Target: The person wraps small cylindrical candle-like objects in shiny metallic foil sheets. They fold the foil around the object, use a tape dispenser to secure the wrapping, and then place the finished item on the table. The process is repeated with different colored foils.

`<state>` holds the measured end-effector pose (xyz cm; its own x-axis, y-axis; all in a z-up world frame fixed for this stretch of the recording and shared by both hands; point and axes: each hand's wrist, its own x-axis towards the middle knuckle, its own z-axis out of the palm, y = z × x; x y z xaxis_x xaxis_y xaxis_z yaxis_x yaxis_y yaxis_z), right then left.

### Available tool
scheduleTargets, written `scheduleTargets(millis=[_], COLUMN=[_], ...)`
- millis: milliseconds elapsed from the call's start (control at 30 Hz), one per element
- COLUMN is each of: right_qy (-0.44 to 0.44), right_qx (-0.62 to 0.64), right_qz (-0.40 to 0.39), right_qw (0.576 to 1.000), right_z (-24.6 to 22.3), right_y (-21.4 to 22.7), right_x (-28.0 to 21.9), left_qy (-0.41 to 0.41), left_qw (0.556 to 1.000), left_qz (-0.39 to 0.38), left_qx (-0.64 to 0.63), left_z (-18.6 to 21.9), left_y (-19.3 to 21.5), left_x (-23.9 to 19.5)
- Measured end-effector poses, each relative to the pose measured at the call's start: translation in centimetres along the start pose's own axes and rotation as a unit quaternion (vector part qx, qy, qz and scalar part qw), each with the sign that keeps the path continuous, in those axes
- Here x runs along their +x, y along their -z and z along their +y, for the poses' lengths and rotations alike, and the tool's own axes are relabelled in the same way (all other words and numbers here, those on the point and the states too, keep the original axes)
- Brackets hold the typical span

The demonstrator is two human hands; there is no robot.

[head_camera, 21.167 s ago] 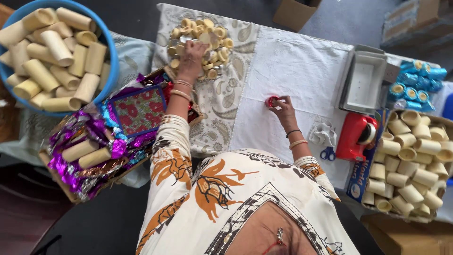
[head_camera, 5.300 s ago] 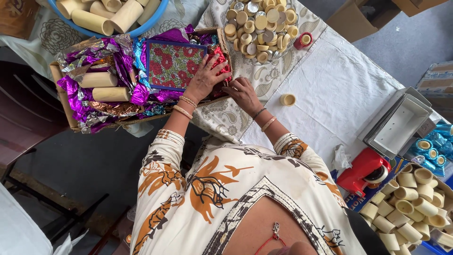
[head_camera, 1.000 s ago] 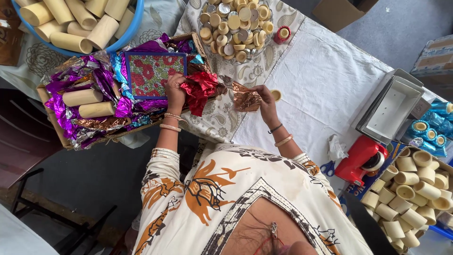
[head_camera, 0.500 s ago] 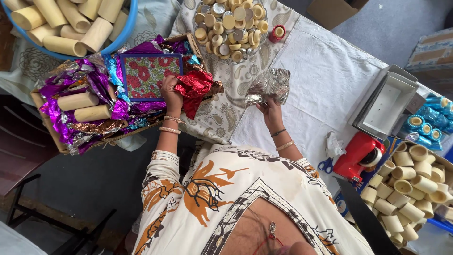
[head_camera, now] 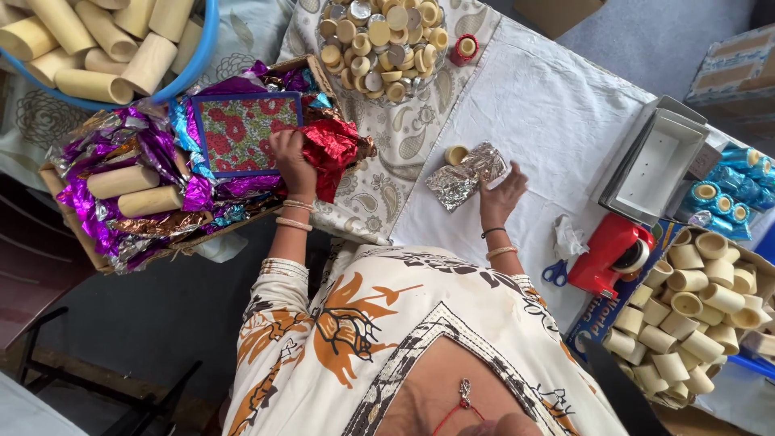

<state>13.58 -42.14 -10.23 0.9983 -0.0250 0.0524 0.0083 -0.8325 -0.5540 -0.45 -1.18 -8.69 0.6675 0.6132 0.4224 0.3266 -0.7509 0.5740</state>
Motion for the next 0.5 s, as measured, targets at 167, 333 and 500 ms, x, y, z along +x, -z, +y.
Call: scheduleTargets(millis=[167,333,500], right_qy=[0.202,0.320,0.260], right_qx=[-0.019,-0.021,0.112], right_qz=[0.052,-0.057,-0.114], right_qw=[0.978,0.946,0.952], right_z=[0.2,0.8,-3.7], right_y=[-2.3,-4.9,-2.9], right_x=[0.9,1.6,1.3], left_qy=[-0.117,-0.218,-0.335], left_qw=[0.988,0.966,0.901], left_qz=[-0.028,-0.071,-0.169], left_qx=[0.097,0.122,0.218], left_z=[0.9,0.6,-0.1], left_y=[1.0,2.8,3.9], left_x=[0.2,0.6,0.2])
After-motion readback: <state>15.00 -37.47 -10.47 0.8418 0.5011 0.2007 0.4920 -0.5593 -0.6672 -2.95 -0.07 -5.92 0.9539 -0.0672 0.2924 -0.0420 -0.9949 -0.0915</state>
